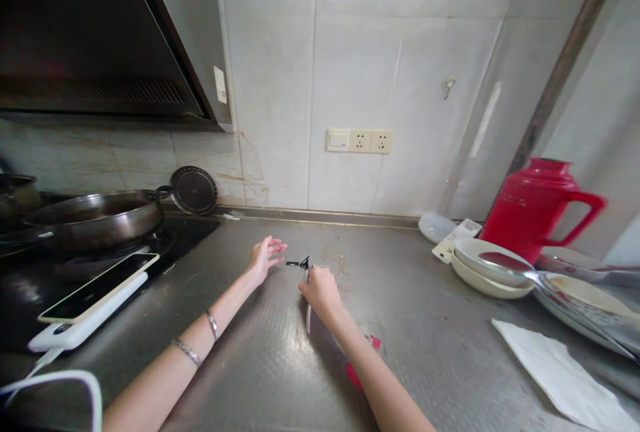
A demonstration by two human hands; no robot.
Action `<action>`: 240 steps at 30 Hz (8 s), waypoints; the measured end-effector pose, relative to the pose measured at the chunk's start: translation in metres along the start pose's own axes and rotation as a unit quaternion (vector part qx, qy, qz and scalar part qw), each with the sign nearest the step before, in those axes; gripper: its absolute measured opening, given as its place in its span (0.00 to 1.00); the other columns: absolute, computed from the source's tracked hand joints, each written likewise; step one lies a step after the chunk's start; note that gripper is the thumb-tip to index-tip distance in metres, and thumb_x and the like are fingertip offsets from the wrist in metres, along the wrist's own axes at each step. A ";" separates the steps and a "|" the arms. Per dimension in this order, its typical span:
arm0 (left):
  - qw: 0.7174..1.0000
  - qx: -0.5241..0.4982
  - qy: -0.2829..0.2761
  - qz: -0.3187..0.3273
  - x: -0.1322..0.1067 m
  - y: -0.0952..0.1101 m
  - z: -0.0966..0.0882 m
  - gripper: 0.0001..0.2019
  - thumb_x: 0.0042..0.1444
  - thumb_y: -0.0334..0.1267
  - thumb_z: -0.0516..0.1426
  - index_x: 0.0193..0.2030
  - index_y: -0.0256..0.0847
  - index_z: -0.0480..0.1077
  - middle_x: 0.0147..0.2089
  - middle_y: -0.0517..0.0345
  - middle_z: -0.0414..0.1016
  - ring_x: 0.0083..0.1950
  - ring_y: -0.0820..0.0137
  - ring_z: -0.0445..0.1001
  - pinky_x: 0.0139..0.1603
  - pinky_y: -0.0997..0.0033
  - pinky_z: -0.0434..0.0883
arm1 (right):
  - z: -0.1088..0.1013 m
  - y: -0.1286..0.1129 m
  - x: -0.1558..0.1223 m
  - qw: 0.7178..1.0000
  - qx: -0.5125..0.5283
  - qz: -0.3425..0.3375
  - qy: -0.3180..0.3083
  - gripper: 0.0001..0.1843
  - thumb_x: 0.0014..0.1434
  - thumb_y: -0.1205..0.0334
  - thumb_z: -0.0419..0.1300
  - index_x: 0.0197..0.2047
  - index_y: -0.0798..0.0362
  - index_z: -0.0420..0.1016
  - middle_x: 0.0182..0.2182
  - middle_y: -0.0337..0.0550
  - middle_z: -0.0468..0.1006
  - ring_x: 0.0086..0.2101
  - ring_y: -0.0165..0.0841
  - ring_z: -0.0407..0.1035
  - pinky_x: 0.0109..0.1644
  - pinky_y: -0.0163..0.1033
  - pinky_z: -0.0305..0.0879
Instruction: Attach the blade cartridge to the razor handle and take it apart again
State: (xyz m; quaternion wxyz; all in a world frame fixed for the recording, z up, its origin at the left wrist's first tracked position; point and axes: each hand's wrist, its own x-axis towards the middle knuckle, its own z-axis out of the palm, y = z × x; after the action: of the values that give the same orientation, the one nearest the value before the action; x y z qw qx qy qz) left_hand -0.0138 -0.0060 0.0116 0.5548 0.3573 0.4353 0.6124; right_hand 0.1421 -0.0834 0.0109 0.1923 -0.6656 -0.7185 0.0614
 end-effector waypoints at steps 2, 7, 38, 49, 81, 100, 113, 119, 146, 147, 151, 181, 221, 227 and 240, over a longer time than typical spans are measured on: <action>1.000 0.001 0.002 0.002 0.000 0.000 0.000 0.14 0.51 0.47 0.53 0.30 0.36 0.69 0.31 0.47 0.77 0.34 0.67 0.74 0.33 0.67 0.71 | 0.001 -0.002 -0.001 1.000 -0.005 -0.004 -0.002 0.12 0.51 0.66 0.53 0.31 0.57 0.79 0.32 0.56 0.80 0.34 0.38 0.74 0.34 0.33 0.60; 1.000 -0.002 0.013 0.012 0.000 0.000 0.000 0.15 0.50 0.48 0.53 0.29 0.36 0.69 0.31 0.47 0.77 0.32 0.67 0.74 0.33 0.67 0.70 | 0.007 -0.005 -0.002 1.000 -0.021 -0.008 -0.013 0.13 0.52 0.65 0.53 0.34 0.59 0.79 0.34 0.58 0.79 0.35 0.40 0.74 0.35 0.34 0.61; 0.683 0.654 -0.115 0.303 0.012 -0.034 -0.023 0.09 0.55 0.36 0.55 0.38 0.42 0.76 0.45 0.50 0.66 0.50 0.62 0.59 0.51 0.63 0.61 | -0.014 0.077 0.028 0.978 0.071 0.013 0.196 0.14 0.56 0.61 0.51 0.31 0.54 0.77 0.38 0.46 0.75 0.40 0.35 0.66 0.39 0.34 0.59; 0.636 0.683 -0.119 0.338 0.010 -0.030 -0.023 0.11 0.58 0.33 0.51 0.34 0.38 0.75 0.45 0.50 0.68 0.48 0.64 0.62 0.48 0.65 0.62 | -0.007 0.087 0.034 0.971 0.078 -0.024 0.224 0.13 0.55 0.62 0.51 0.29 0.52 0.77 0.34 0.46 0.75 0.37 0.33 0.67 0.39 0.34 0.60; 0.730 0.578 -0.171 0.323 -0.028 -0.019 0.023 0.15 0.63 0.36 0.41 0.35 0.39 0.67 0.39 0.53 0.69 0.45 0.68 0.65 0.48 0.69 0.63 | -0.012 0.066 0.031 0.944 0.192 -0.233 0.131 0.08 0.55 0.57 0.59 0.34 0.49 0.78 0.37 0.44 0.75 0.41 0.34 0.67 0.44 0.39 0.63; 0.653 0.719 -0.173 0.162 -0.041 -0.008 0.026 0.15 0.55 0.40 0.49 0.29 0.39 0.75 0.33 0.47 0.78 0.37 0.64 0.75 0.32 0.72 0.63 | 0.001 0.110 0.039 0.977 0.142 -0.153 0.036 0.09 0.52 0.58 0.59 0.31 0.51 0.80 0.38 0.44 0.76 0.38 0.33 0.70 0.45 0.36 0.62; 0.624 0.738 -0.198 0.160 -0.053 -0.019 0.029 0.18 0.55 0.47 0.48 0.29 0.40 0.74 0.33 0.47 0.77 0.39 0.61 0.76 0.36 0.69 0.67 | 0.003 0.108 0.037 0.982 0.112 -0.149 0.024 0.10 0.55 0.60 0.56 0.33 0.50 0.80 0.40 0.44 0.76 0.39 0.33 0.70 0.46 0.36 0.62; 0.618 0.751 -0.184 0.140 -0.057 -0.019 0.033 0.16 0.54 0.46 0.49 0.33 0.39 0.75 0.37 0.45 0.78 0.41 0.61 0.76 0.38 0.68 0.68 | 0.003 0.108 0.038 0.982 0.107 -0.151 0.033 0.11 0.55 0.60 0.56 0.34 0.50 0.80 0.40 0.44 0.77 0.38 0.33 0.70 0.45 0.36 0.63; 0.605 0.759 -0.129 0.203 -0.072 -0.015 0.047 0.19 0.60 0.42 0.45 0.41 0.36 0.74 0.40 0.41 0.77 0.43 0.59 0.75 0.40 0.66 0.69 | 0.012 0.035 0.026 0.790 0.603 0.115 0.003 0.19 0.41 0.52 0.66 0.30 0.62 0.78 0.23 0.44 0.76 0.23 0.26 0.68 0.26 0.30 0.65; 0.602 0.758 -0.131 0.212 -0.074 -0.014 0.048 0.19 0.60 0.42 0.45 0.41 0.36 0.74 0.40 0.41 0.77 0.43 0.59 0.76 0.40 0.65 0.69 | 0.012 0.032 0.024 0.779 0.616 0.118 0.003 0.20 0.41 0.52 0.66 0.30 0.62 0.77 0.22 0.42 0.75 0.22 0.26 0.67 0.25 0.29 0.64; 0.598 0.756 -0.127 0.236 -0.085 -0.011 0.053 0.18 0.60 0.42 0.44 0.44 0.37 0.72 0.39 0.43 0.77 0.42 0.59 0.76 0.40 0.64 0.68 | 0.009 0.028 0.023 0.777 0.616 0.128 0.015 0.19 0.36 0.53 0.68 0.26 0.62 0.76 0.16 0.37 0.70 0.19 0.24 0.62 0.21 0.29 0.59; 0.578 0.787 -0.167 0.135 -0.097 -0.023 0.055 0.16 0.58 0.39 0.47 0.41 0.37 0.75 0.43 0.41 0.76 0.46 0.58 0.75 0.43 0.63 0.68 | -0.066 0.222 -0.021 0.968 -0.048 0.228 0.094 0.10 0.49 0.66 0.56 0.32 0.59 0.78 0.31 0.54 0.79 0.35 0.36 0.73 0.33 0.31 0.58; 0.660 0.689 -0.145 0.264 -0.073 -0.019 0.053 0.21 0.54 0.48 0.52 0.50 0.37 0.61 0.50 0.45 0.70 0.53 0.61 0.68 0.48 0.67 0.64 | -0.112 0.197 -0.013 0.957 0.185 0.206 0.086 0.15 0.47 0.63 0.60 0.39 0.58 0.78 0.24 0.41 0.77 0.21 0.25 0.67 0.18 0.25 0.57; 0.692 0.653 -0.181 0.250 -0.027 -0.034 0.039 0.24 0.49 0.44 0.56 0.51 0.36 0.61 0.54 0.45 0.68 0.55 0.62 0.66 0.53 0.66 0.62 | -0.110 0.260 -0.015 0.973 0.034 0.226 0.038 0.09 0.48 0.65 0.56 0.24 0.58 0.76 0.12 0.39 0.69 0.15 0.27 0.64 0.20 0.29 0.58; 0.732 0.571 -0.282 0.240 -0.013 -0.049 0.047 0.25 0.45 0.30 0.57 0.53 0.38 0.63 0.55 0.49 0.70 0.55 0.66 0.68 0.56 0.69 0.62 | -0.092 0.266 -0.002 0.976 0.010 0.214 -0.031 0.04 0.42 0.70 0.58 0.19 0.59 0.73 0.13 0.43 0.70 0.15 0.31 0.66 0.20 0.32 0.61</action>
State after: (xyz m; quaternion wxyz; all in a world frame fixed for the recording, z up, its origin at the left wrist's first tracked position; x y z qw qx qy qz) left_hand 0.0496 -0.0122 -0.0159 0.1781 0.8560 0.4263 0.2319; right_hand 0.4231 -0.0729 0.0036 0.1588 -0.7995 -0.5647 0.1292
